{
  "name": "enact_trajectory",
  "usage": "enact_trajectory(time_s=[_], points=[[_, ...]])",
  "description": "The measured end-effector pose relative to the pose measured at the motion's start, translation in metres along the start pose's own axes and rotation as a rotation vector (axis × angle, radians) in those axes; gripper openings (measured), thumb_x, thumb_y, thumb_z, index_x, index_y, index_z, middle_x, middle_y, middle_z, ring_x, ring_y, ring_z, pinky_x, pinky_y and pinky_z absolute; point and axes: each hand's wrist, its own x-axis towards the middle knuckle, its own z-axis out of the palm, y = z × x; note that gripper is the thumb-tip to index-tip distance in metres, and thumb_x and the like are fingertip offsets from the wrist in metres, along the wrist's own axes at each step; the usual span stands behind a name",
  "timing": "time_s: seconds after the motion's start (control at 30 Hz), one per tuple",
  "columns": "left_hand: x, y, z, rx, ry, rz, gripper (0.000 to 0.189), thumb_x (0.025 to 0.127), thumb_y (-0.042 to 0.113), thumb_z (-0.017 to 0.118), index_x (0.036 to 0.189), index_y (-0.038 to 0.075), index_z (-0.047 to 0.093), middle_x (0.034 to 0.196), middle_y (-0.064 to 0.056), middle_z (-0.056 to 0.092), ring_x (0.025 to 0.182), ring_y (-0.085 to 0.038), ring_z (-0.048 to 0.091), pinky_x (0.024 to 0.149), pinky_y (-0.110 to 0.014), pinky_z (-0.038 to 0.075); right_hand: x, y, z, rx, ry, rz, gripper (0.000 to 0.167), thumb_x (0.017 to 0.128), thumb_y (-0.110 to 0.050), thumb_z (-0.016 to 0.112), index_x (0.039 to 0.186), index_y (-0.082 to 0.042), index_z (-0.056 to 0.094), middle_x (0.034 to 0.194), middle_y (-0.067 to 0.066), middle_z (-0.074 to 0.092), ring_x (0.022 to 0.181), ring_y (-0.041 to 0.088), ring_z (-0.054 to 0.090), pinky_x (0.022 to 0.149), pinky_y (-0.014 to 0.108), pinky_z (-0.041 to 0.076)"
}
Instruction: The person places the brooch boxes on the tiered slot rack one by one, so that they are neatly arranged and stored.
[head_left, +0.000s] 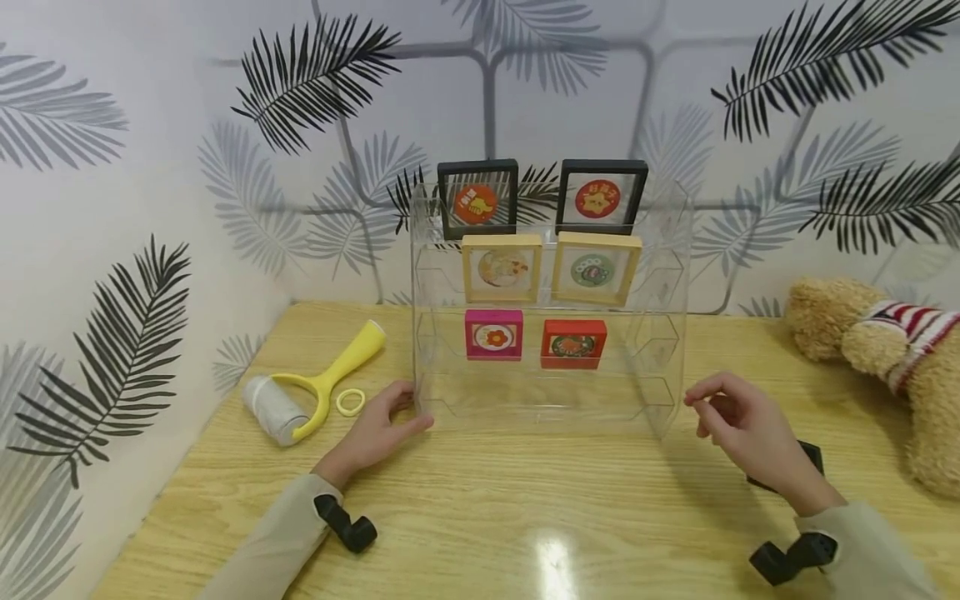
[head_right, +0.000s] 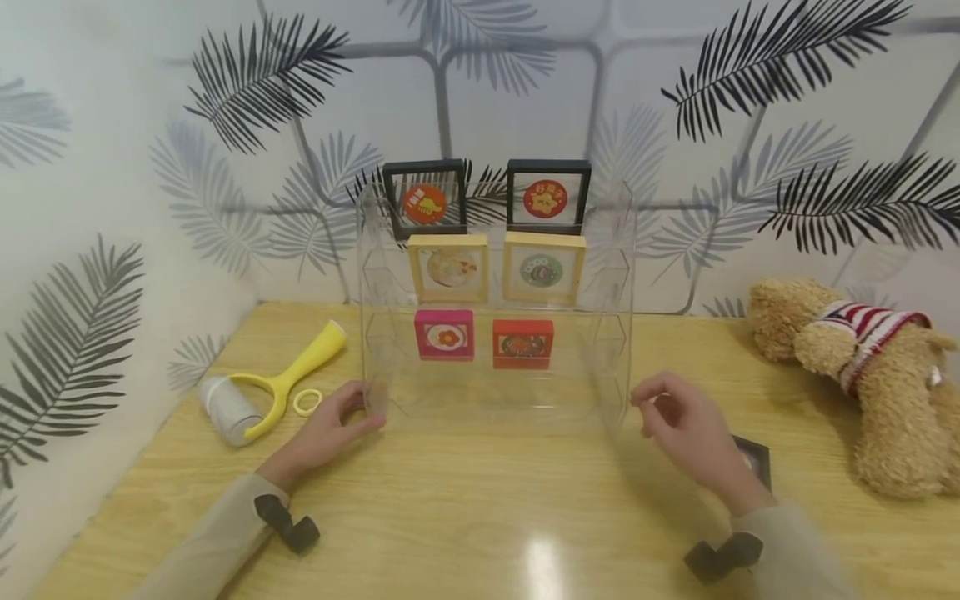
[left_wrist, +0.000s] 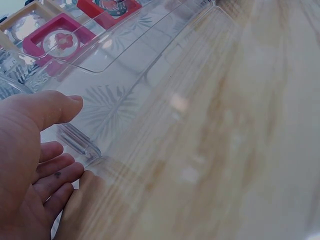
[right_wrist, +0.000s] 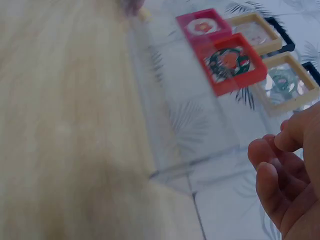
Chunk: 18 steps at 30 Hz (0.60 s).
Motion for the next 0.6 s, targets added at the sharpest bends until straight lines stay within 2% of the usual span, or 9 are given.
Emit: enact_trajectory(time_s=[0.17, 0.27, 0.33, 0.4, 0.5, 0.6], points=[[0.000, -0.003, 0.002, -0.005, -0.001, -0.012, 0.045, 0.091, 0.014, 0.068, 0.129, -0.002, 0.051, 0.127, -0.021, 0.058, 0.122, -0.036, 0.054, 0.107, -0.050, 0.040, -0.032, 0.011, -0.016, -0.063, -0.011, 0.057, 0.017, 0.092, 0.007, 0.056, 0.102, -0.006, 0.062, 0.083, -0.018, 0.062, 0.054, 0.010, 0.057, 0.037, 0.021, 0.036], [0.000, -0.004, 0.001, -0.007, 0.003, -0.011, 0.045, 0.091, 0.014, 0.068, 0.129, -0.002, 0.051, 0.127, -0.021, 0.058, 0.122, -0.036, 0.054, 0.107, -0.050, 0.040, -0.044, 0.016, -0.028, -0.146, 0.028, 0.084, 0.018, 0.091, 0.007, 0.059, 0.101, -0.008, 0.063, 0.068, -0.015, 0.063, 0.042, 0.003, 0.046, 0.034, 0.019, 0.032], [0.001, -0.005, 0.001, -0.008, 0.007, -0.011, 0.045, 0.090, 0.014, 0.068, 0.129, -0.003, 0.051, 0.127, -0.022, 0.057, 0.122, -0.036, 0.054, 0.107, -0.050, 0.040, -0.050, 0.020, -0.037, -0.197, 0.048, 0.123, 0.020, 0.091, 0.004, 0.060, 0.103, -0.010, 0.064, 0.057, -0.016, 0.058, 0.035, 0.000, 0.036, 0.032, 0.019, 0.029], [0.001, -0.005, 0.001, -0.006, 0.010, -0.008, 0.045, 0.090, 0.013, 0.068, 0.129, -0.003, 0.051, 0.127, -0.022, 0.057, 0.122, -0.036, 0.054, 0.107, -0.050, 0.040, -0.057, 0.025, -0.046, -0.236, 0.063, 0.154, 0.023, 0.090, 0.004, 0.061, 0.105, -0.012, 0.064, 0.043, -0.012, 0.045, 0.031, 0.001, 0.023, 0.029, 0.020, 0.024], [0.002, -0.005, 0.001, -0.002, 0.011, -0.010, 0.046, 0.090, 0.014, 0.068, 0.129, -0.003, 0.051, 0.128, -0.022, 0.056, 0.122, -0.036, 0.054, 0.107, -0.050, 0.040, -0.067, 0.034, -0.058, -0.281, 0.069, 0.180, 0.032, 0.088, 0.004, 0.064, 0.113, -0.015, 0.064, 0.039, -0.010, 0.030, 0.031, 0.002, 0.019, 0.029, 0.021, 0.022], [0.002, -0.005, 0.001, 0.000, 0.006, -0.009, 0.046, 0.090, 0.014, 0.068, 0.129, -0.003, 0.050, 0.128, -0.022, 0.056, 0.122, -0.036, 0.054, 0.107, -0.049, 0.040, -0.078, 0.044, -0.067, -0.305, 0.061, 0.169, 0.043, 0.084, 0.003, 0.070, 0.123, -0.012, 0.061, 0.040, -0.009, 0.029, 0.034, 0.000, 0.019, 0.031, 0.021, 0.022]])
